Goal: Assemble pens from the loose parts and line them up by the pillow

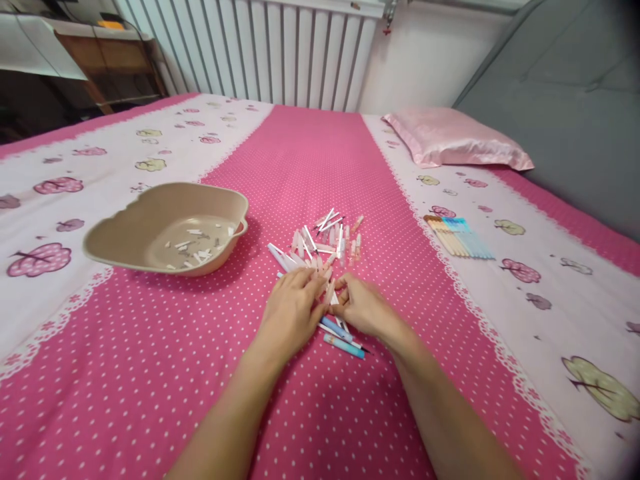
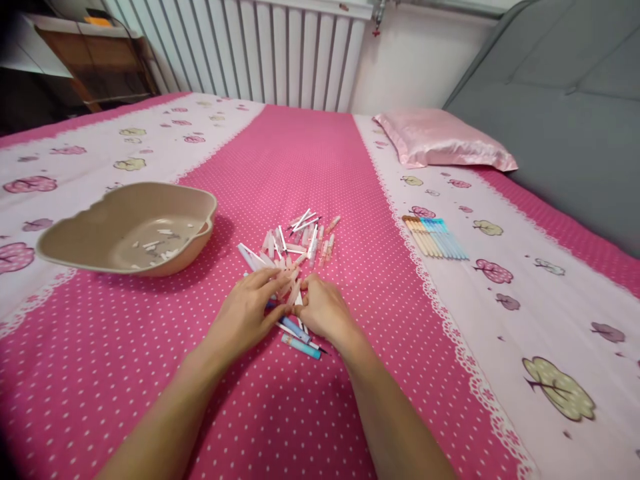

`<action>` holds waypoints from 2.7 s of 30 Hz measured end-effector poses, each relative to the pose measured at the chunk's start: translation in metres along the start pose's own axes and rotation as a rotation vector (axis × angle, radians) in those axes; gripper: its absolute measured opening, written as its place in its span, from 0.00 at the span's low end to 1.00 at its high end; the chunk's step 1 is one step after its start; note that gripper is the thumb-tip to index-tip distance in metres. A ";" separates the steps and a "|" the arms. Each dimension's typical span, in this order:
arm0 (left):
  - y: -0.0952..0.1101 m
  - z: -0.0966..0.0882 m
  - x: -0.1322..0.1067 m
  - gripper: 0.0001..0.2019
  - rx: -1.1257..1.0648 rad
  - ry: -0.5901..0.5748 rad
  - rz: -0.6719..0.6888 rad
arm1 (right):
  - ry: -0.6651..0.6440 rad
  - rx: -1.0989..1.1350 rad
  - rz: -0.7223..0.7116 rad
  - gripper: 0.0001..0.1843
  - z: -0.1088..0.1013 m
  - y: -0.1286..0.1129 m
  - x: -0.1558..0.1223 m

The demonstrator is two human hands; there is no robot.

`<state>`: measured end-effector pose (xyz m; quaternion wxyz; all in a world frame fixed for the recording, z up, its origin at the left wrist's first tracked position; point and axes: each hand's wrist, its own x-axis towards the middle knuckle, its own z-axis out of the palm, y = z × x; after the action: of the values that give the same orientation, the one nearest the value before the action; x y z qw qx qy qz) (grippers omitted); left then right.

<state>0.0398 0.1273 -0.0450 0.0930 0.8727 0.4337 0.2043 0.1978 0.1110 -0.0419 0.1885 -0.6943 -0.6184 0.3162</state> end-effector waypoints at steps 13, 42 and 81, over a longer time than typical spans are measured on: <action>0.002 0.009 0.004 0.12 0.062 0.112 -0.098 | 0.192 0.016 0.013 0.15 -0.017 0.013 0.012; 0.017 -0.005 0.006 0.13 -0.427 0.416 -0.400 | 0.606 0.906 -0.194 0.13 -0.024 0.004 0.020; 0.030 0.001 0.001 0.10 -0.571 0.143 -0.137 | 0.892 0.466 -0.556 0.30 -0.038 -0.032 -0.020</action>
<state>0.0625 0.1096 -0.0355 0.3171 0.7634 0.4220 0.3722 0.1989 0.1017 0.0103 0.6552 -0.5121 -0.5522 0.0592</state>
